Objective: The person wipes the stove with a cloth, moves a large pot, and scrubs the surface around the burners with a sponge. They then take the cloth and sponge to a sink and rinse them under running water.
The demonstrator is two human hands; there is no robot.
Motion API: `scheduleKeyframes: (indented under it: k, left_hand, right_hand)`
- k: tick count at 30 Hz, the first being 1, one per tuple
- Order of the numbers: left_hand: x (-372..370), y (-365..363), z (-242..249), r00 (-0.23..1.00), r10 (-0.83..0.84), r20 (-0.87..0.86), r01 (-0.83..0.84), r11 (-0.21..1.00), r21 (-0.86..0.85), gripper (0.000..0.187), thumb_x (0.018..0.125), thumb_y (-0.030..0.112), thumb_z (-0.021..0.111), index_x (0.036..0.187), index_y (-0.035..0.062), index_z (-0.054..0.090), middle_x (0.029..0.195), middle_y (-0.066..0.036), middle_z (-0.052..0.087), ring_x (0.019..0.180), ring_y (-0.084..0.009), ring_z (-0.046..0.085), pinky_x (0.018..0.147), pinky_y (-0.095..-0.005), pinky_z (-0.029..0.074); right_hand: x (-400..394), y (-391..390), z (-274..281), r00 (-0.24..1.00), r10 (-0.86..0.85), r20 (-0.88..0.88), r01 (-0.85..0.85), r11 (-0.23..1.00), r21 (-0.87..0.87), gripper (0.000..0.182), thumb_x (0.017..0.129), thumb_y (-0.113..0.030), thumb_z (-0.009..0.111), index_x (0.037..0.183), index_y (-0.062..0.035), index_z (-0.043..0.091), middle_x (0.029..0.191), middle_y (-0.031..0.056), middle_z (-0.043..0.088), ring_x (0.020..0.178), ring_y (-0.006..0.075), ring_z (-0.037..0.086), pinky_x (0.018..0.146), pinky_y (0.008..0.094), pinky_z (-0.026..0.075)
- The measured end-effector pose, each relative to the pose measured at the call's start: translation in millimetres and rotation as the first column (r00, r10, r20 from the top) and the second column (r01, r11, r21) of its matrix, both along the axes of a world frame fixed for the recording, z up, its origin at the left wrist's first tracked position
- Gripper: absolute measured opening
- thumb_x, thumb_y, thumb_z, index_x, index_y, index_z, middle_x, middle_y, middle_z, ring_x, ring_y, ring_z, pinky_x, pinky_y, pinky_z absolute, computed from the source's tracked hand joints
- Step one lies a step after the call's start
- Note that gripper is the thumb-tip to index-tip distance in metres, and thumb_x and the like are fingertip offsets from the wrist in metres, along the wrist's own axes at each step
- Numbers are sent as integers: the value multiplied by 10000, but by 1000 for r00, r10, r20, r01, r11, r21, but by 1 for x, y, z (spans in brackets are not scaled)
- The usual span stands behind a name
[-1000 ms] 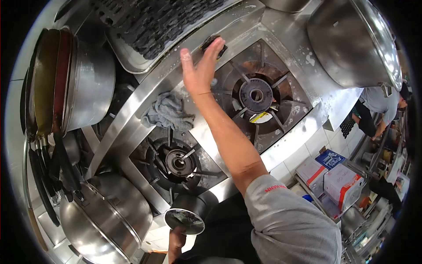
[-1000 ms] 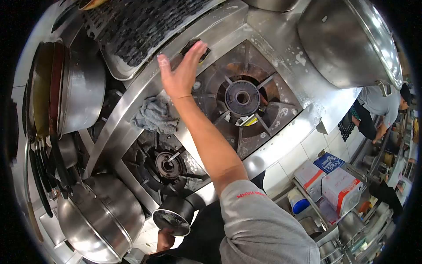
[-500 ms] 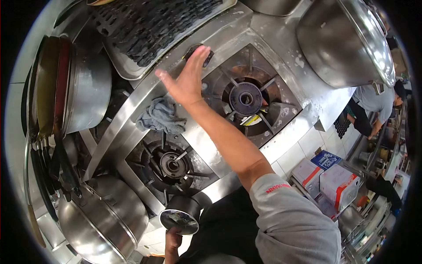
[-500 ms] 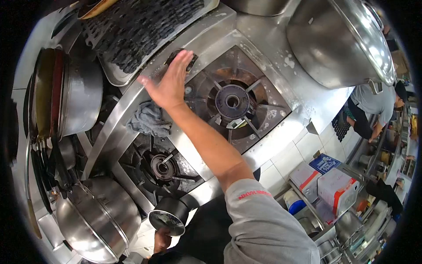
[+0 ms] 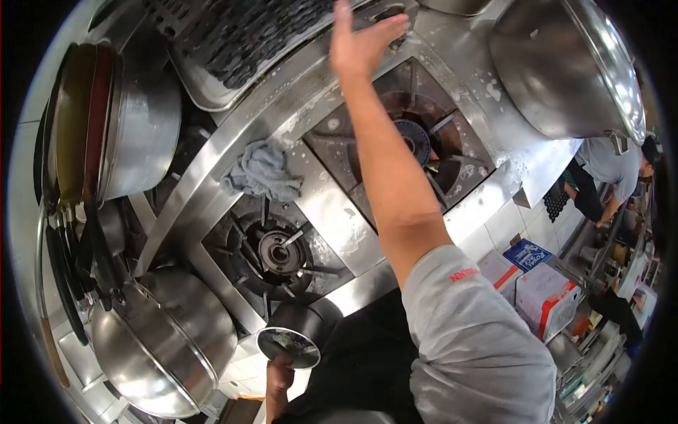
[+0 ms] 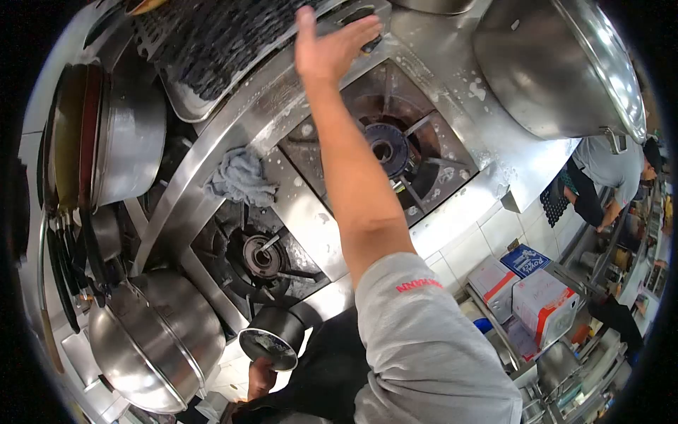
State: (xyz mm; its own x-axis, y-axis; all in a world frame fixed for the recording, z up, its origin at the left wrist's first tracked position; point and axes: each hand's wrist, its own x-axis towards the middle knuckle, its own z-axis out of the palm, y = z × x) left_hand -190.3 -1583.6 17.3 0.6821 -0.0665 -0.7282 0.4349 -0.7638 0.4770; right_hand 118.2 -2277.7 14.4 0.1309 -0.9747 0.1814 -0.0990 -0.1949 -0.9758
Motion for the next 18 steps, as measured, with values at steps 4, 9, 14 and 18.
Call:
scheduleKeyframes:
  k: [4,9,14,18]
  left_hand:
    - [-2,1,-13,935,333,-120,-353,906,-235,115,751,-16,686,840,56,699,878,-177,730,898,-340,722,797,-385,558]
    - [-2,17,8,988,-105,-111,93,990,-105,370,766,29,569,1129,-12,624,1090,-144,676,1037,-305,653,933,-393,512]
    - [12,-43,25,961,210,-181,-236,961,-143,202,776,-79,569,921,3,682,930,-121,701,926,-230,670,825,-348,517]
    - [19,-39,38,982,-189,-28,186,978,-91,187,779,-57,558,920,-9,672,971,-111,699,906,-190,637,854,-323,493]
  right_hand:
    - [1,77,-9,993,91,-72,-91,996,1,1305,808,-602,713,1490,158,-101,1563,406,-85,1487,500,-80,1221,543,23]
    - [-26,1,-25,996,93,8,-93,996,8,1299,790,-638,713,1495,174,-17,1570,403,-30,1497,487,-16,1226,513,69]
    - [-25,57,-32,957,253,-140,-259,966,-27,1313,793,-686,676,1492,178,-22,1576,393,-35,1505,462,-21,1233,492,32]
    - [-17,-26,-10,999,-4,-35,6,999,48,1283,822,-687,641,1486,185,-26,1575,394,-44,1513,437,-26,1233,498,33]
